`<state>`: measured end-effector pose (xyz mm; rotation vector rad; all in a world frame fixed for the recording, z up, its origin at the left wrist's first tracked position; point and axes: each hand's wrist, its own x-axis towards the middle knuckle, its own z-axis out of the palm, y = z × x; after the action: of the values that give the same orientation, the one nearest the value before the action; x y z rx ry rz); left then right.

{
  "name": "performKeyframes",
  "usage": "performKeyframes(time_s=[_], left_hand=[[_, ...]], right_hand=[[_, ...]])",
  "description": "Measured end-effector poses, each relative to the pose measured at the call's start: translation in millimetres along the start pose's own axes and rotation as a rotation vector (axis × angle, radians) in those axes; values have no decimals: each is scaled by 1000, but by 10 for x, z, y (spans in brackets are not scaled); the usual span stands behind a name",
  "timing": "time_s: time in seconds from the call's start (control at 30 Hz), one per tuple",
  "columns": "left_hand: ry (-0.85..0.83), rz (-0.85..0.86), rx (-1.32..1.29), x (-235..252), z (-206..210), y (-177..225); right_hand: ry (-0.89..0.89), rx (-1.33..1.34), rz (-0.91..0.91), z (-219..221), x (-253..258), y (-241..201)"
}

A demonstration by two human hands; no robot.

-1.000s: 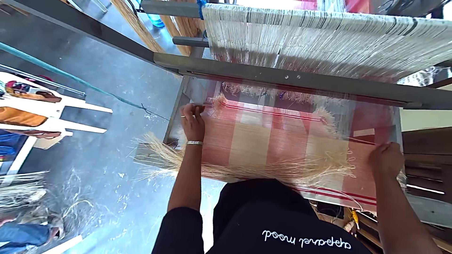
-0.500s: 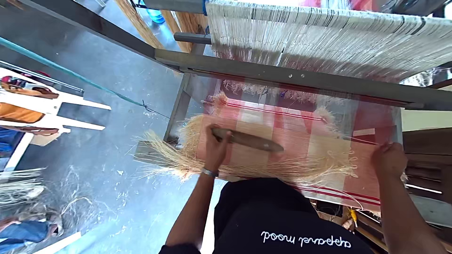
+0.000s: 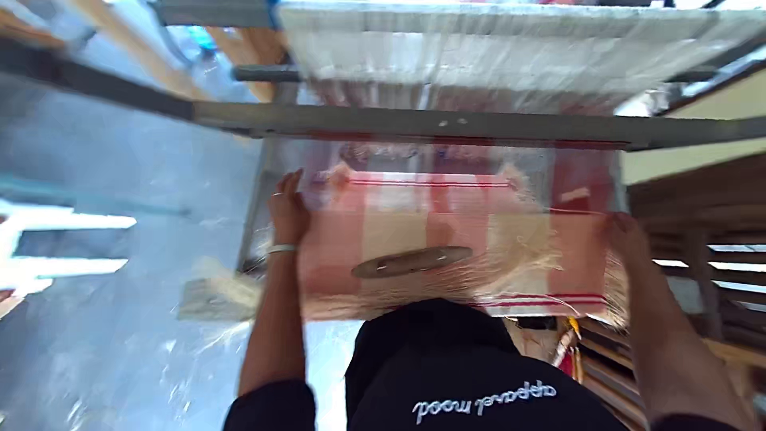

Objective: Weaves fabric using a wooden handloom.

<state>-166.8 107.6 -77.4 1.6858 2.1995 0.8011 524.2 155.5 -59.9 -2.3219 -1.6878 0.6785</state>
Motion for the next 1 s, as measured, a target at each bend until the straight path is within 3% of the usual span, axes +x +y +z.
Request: performKeyframes(time_s=[0.07,0.13,0.3,0.47,0.57,0.77,1.0], left_hand=[[-151,19,16,100,-1,-56],[-182,26,17,148,-57,-18],[-160,34,97,165,-195,113],[-82,11,176,300,-151,250],[-59,-17,210,346,-161,191],[-82,-98,165,69,-134,-4],[-23,-147,38,-307,-96,-171]], right_hand=[[-18,69,56,-65,-27,2],[-17,139,85,-59,49,120],[-43,160,-12,11,280,443],[15,181,56,-136,487,290],[-58,140,103,-250,595,224],[-253,161,78,-347,413,175],[-165,1,-4,-326,333,241]])
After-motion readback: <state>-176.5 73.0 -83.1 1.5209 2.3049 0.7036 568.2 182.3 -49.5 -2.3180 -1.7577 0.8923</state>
